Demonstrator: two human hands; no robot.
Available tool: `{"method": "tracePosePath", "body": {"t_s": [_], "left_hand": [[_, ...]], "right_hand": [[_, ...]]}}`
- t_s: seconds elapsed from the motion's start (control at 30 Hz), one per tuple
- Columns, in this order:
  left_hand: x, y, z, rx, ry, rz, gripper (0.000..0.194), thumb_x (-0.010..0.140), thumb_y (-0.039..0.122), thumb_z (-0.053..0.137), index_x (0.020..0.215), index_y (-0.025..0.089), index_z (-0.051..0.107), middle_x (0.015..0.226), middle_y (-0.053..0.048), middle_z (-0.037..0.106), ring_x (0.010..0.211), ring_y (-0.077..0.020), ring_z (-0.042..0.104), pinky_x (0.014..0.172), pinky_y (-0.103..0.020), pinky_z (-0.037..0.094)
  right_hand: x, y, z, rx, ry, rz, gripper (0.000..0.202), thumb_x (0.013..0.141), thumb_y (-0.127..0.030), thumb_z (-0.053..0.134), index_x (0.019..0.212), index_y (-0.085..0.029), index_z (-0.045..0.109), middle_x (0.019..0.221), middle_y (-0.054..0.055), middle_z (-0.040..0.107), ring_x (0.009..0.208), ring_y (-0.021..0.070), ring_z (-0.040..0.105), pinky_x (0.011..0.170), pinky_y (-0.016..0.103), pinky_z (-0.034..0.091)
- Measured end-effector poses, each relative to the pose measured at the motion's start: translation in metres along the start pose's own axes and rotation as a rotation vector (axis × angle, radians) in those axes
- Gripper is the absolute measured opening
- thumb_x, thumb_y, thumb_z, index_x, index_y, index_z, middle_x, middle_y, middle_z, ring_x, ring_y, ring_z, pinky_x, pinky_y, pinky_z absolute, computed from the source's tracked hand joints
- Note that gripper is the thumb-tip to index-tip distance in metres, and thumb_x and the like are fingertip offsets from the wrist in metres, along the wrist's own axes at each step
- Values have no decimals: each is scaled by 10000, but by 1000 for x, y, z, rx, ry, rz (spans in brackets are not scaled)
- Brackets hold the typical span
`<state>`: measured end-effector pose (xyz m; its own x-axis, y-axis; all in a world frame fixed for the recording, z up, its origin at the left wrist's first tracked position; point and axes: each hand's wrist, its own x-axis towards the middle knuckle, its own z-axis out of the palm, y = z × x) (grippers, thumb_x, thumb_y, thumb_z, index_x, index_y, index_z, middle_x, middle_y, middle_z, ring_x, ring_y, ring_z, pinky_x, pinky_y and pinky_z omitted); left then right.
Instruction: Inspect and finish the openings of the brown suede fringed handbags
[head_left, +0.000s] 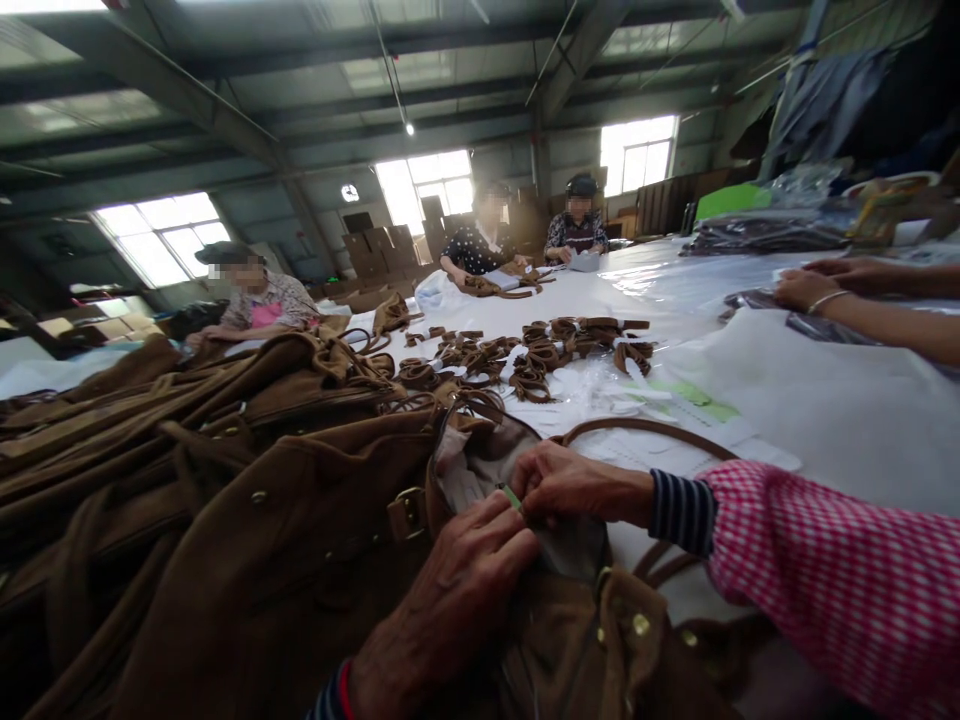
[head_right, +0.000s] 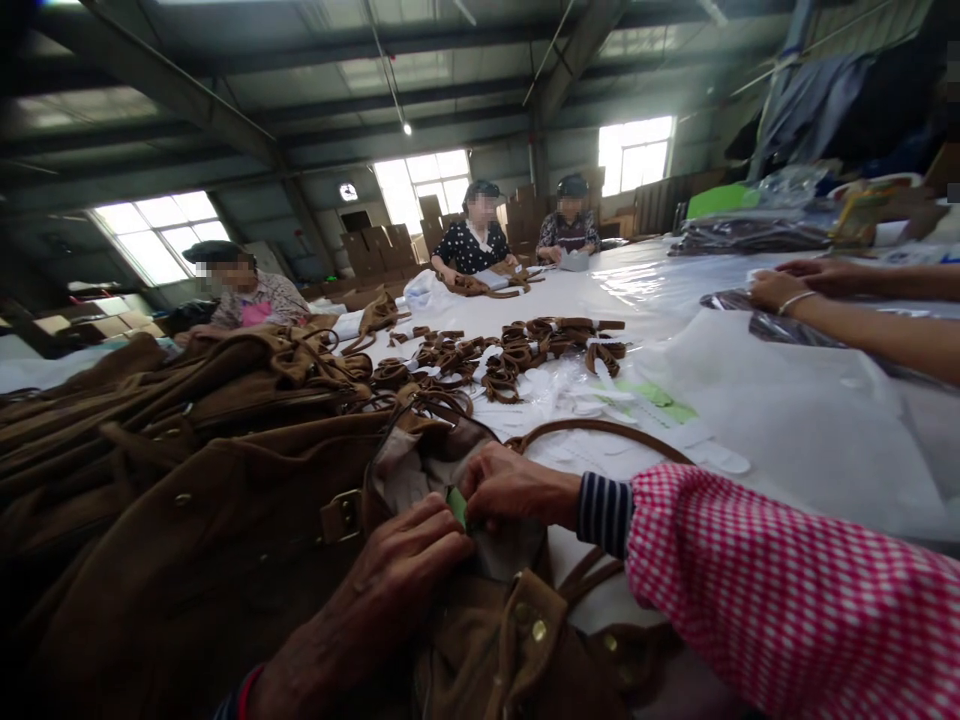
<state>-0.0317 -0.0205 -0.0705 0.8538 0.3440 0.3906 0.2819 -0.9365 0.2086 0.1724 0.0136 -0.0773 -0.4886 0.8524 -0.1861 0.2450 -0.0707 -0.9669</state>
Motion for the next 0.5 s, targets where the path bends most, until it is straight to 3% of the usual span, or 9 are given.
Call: {"method": "tracePosePath", "body": {"t_s": [0.1,0.27,0.5], "left_hand": [[-1,-1,1,-2,-33,-14,323,1086,205,337,912,171,607,940,-72,651,912,-192,548,754,-304,471],[-2,-4,3,-21,-48,-27,277,1072,205,388,867,170,572,900,-56,639,905,-198,537,764,-303,464],[-2,-7,5,-93,-8,-42,295,1067,139,361,848,181,555,871,-45,622,884,-176,533,776,-281,450]], "right_hand": [[8,4,5,-23,3,23,46,604,-143,641,592,-160,600,445,-64,525,397,71,445,364,163,274],[22,11,18,-46,222,-36,122,552,-71,619,606,-166,565,507,-62,531,476,77,447,416,184,288],[10,13,19,-176,210,-157,90,624,-86,645,624,-157,590,560,-51,513,582,102,449,491,209,288]]}}
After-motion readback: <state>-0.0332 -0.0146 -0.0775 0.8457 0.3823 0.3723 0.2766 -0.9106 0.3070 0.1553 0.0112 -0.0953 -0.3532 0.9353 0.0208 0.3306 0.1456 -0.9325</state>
